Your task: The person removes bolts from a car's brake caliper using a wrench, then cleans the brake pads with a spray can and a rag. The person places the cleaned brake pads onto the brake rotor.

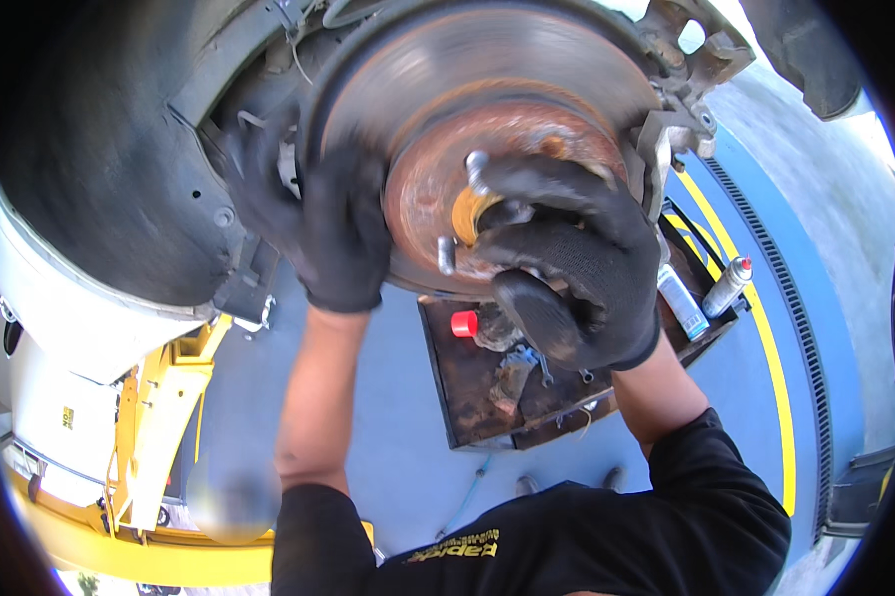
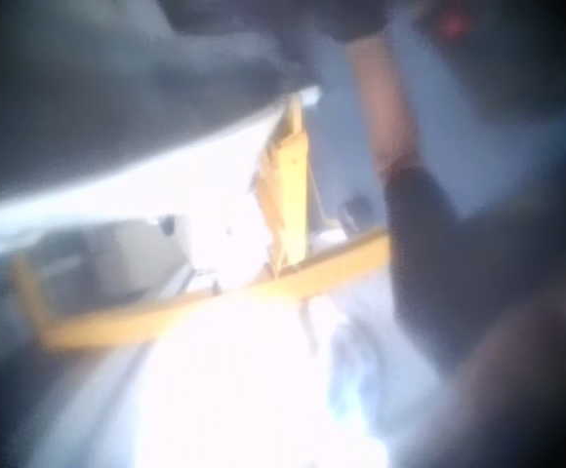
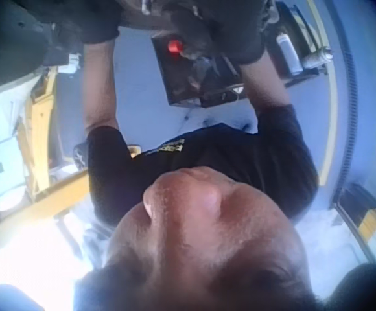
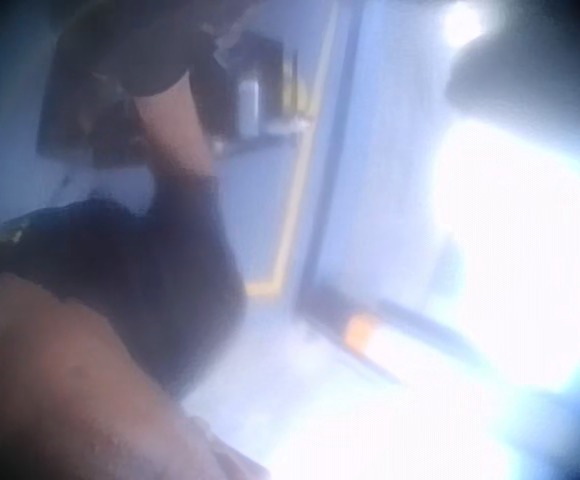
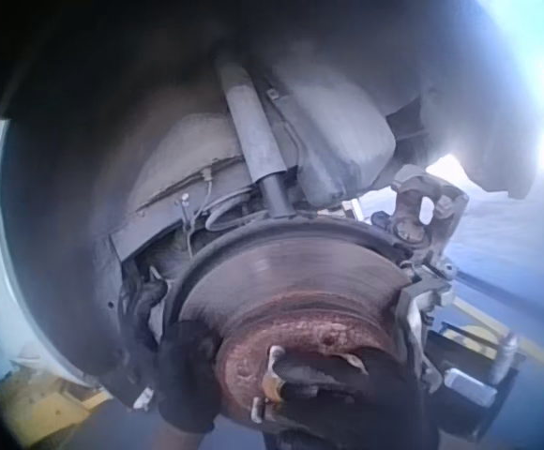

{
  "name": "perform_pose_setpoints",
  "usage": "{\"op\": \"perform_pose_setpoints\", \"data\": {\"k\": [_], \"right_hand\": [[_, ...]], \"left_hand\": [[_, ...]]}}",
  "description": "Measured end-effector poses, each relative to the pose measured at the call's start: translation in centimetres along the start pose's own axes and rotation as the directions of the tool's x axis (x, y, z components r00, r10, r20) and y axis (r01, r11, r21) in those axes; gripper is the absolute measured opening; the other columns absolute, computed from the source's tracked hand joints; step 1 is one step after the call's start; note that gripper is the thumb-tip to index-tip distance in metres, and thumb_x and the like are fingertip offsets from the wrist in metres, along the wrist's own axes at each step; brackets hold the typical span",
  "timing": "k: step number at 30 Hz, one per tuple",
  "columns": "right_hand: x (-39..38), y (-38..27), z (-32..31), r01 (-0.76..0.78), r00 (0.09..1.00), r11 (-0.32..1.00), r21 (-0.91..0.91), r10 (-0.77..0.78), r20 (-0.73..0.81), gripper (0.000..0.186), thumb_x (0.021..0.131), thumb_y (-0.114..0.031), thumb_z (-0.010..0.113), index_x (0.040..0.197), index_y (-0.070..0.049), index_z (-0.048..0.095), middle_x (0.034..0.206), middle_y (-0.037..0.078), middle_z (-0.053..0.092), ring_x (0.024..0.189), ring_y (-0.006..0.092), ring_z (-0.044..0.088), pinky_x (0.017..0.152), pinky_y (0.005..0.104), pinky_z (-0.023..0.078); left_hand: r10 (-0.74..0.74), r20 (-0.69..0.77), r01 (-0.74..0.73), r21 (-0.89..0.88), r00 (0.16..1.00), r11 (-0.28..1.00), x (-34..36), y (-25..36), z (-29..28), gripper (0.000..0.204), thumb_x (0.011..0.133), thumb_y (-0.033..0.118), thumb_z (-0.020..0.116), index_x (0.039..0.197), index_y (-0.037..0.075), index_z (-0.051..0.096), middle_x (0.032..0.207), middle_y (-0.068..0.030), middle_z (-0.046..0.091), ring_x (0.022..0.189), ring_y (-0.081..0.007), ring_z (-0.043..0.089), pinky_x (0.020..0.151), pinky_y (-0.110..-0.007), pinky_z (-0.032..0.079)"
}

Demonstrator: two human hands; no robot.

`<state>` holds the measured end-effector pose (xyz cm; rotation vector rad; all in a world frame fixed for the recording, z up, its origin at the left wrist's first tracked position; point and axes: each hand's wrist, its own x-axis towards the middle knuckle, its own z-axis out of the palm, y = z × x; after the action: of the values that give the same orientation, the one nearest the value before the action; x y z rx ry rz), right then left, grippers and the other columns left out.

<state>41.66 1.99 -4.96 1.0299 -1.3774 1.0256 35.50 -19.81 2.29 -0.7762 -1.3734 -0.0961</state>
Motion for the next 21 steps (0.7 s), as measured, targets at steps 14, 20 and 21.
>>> {"op": "perform_pose_setpoints", "data": {"k": [14,20,21], "right_hand": [[0.8,-1.0,-1.3,0.115,0.990,0.949,-0.293,-0.134,-0.045,0.022,0.094,-0.018,0.065,0.106,-0.001,0.073,0.098,0.014,0.074,0.096,0.0286,0.068,0.087,0.0421,0.052],[0.9,1.0,-0.3,0.161,0.987,0.940,-0.301,-0.153,0.051,0.024,0.082,-0.010,0.069,0.104,-0.003,0.077,0.106,0.014,0.072,0.099,0.0296,0.067,0.088,0.0407,0.052],[-0.3,0.4,0.1,0.064,0.996,0.962,-0.266,-0.078,-0.045,0.024,0.081,-0.010,0.070,0.103,-0.003,0.078,0.106,0.015,0.071,0.098,0.0299,0.067,0.087,0.0404,0.053]], "left_hand": [[0.011,0.084,-0.022,0.127,0.996,0.992,-0.2,-0.6,-0.1,0.024,0.092,0.041,0.072,0.110,0.025,0.075,0.137,-0.0097,0.055,0.134,-0.0399,0.042,0.109,-0.056,0.033],[0.160,0.080,-0.172,0.181,0.984,0.968,0.7,-1.5,0.2,0.027,0.088,0.037,0.077,0.110,0.022,0.075,0.135,-0.0118,0.056,0.128,-0.0407,0.048,0.105,-0.053,0.036],[0.133,0.102,-0.149,0.162,0.986,0.975,0.9,-1.2,0.1,0.027,0.088,0.036,0.077,0.110,0.021,0.074,0.135,-0.0119,0.056,0.129,-0.0407,0.047,0.105,-0.053,0.036]]}}
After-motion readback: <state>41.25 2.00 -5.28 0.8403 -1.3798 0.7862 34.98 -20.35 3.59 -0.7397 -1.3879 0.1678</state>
